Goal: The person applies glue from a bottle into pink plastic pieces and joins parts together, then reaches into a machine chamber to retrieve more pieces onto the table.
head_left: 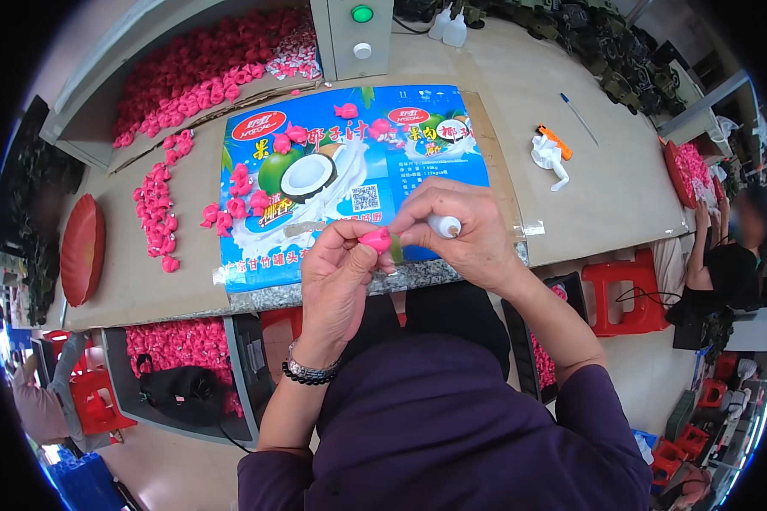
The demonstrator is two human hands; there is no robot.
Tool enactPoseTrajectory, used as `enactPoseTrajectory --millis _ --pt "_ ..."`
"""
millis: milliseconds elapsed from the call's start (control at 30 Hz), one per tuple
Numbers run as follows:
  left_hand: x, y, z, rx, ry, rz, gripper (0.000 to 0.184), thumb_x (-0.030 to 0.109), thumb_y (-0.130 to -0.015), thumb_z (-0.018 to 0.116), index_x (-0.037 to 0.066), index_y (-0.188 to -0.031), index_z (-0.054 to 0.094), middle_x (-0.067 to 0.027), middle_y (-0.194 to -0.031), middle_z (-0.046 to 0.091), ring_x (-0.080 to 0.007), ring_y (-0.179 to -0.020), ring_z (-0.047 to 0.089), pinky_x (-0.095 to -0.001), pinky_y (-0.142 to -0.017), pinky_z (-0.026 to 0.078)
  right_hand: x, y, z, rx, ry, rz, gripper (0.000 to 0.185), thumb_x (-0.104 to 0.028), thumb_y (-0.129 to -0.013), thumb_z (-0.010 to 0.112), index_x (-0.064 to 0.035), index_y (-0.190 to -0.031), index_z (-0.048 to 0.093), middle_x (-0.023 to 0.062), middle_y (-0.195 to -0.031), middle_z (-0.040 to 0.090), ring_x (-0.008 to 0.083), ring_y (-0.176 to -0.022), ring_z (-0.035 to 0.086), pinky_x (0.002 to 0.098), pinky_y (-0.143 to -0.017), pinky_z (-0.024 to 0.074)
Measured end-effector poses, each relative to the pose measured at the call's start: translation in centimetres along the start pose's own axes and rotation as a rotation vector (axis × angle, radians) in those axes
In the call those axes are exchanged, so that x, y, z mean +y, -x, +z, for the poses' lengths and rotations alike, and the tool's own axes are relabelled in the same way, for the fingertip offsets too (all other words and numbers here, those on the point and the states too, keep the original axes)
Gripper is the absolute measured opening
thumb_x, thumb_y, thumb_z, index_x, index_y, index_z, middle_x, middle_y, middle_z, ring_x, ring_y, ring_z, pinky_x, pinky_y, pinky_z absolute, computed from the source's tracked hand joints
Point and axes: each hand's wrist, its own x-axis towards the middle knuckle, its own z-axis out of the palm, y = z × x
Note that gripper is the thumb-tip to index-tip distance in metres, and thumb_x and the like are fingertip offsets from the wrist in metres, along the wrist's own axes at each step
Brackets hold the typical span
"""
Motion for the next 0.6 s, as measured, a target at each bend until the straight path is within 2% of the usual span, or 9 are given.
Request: enactPoseTrajectory --millis 233,333,400,433,500,533,600 --pt "0.3 -0.2 0.1 -0.022 -0.044 -0.067 0.022 0.016 -0.091 0.066 -0.001 -0.104 0.058 -0.0072 -0.090 0.064 -0.0117 -0.078 0.060 -0.0249 -0.073 0.049 0.5 0.1 0.3 -0.006 0.010 -0.033 0.012 0.002 -0.074 0.073 -0.0021 -0.084 0.069 0.0059 -0.079 0.064 0.0164 -0.074 0.062 0.0283 -0.067 0.0488" --pt "0.4 -0.4 -0.1 -0.035 -0.061 -0.088 0.022 0.015 -0.091 0.066 -0.001 -0.104 0.058 -0.0070 -0.090 0.065 -0.0115 -0.077 0.061 -0.0247 -0.073 0.050 0.9 0.2 0.3 -0.041 -0.133 0.085 0.012 0.002 -0.072 0.074 -0.0013 -0.083 0.069 0.0047 -0.079 0.063 0.0146 -0.073 0.060 0.0277 -0.066 0.0483" --pt "0.4 -0.4 0.0 -0.035 -0.077 -0.088 0.022 0.014 -0.091 0.066 -0.001 -0.104 0.058 -0.0071 -0.091 0.065 -0.0114 -0.077 0.061 -0.0244 -0.072 0.051 1.2 0.4 0.4 -0.012 -0.453 0.377 0.016 0.002 -0.071 0.076 -0.0013 -0.084 0.067 0.0035 -0.080 0.062 0.0132 -0.072 0.059 0.0252 -0.064 0.0476" --pt "0.4 -0.4 0.0 -0.034 -0.092 -0.091 0.022 0.013 -0.090 0.066 -0.002 -0.104 0.059 -0.0071 -0.091 0.065 -0.0113 -0.077 0.062 -0.0241 -0.072 0.051 1.3 0.4 0.4 -0.012 -0.453 0.378 0.016 0.002 -0.071 0.076 -0.0013 -0.084 0.067 0.0035 -0.080 0.062 0.0132 -0.072 0.059 0.0252 -0.064 0.0476" --pt "0.3 -0.5 0.0 -0.058 -0.106 -0.078 0.021 0.012 -0.090 0.066 -0.002 -0.104 0.059 -0.0073 -0.091 0.065 -0.0112 -0.077 0.062 -0.0241 -0.072 0.051 1.4 0.5 0.4 0.011 -0.642 0.553 0.018 0.001 -0.072 0.077 -0.0021 -0.084 0.063 0.0035 -0.080 0.060 0.0124 -0.070 0.058 0.0237 -0.062 0.0475" --pt "0.4 -0.6 -0.1 -0.083 -0.120 -0.064 0.021 0.011 -0.090 0.066 -0.003 -0.104 0.059 -0.0075 -0.092 0.065 -0.0111 -0.077 0.062 -0.0240 -0.071 0.051 1.5 0.6 0.3 0.010 -0.643 0.553 0.018 0.001 -0.072 0.077 -0.0021 -0.084 0.063 0.0035 -0.080 0.060 0.0124 -0.070 0.058 0.0237 -0.062 0.0475" --pt "0.4 -0.7 -0.2 -0.103 -0.132 -0.068 0.021 0.010 -0.090 0.066 -0.003 -0.104 0.060 -0.0076 -0.092 0.065 -0.0110 -0.077 0.062 -0.0239 -0.071 0.052 2.0 0.6 0.2 -0.060 -0.774 0.634 0.022 0.003 -0.071 0.077 -0.0031 -0.084 0.060 0.0041 -0.081 0.060 0.0120 -0.069 0.058 0.0236 -0.061 0.0487"
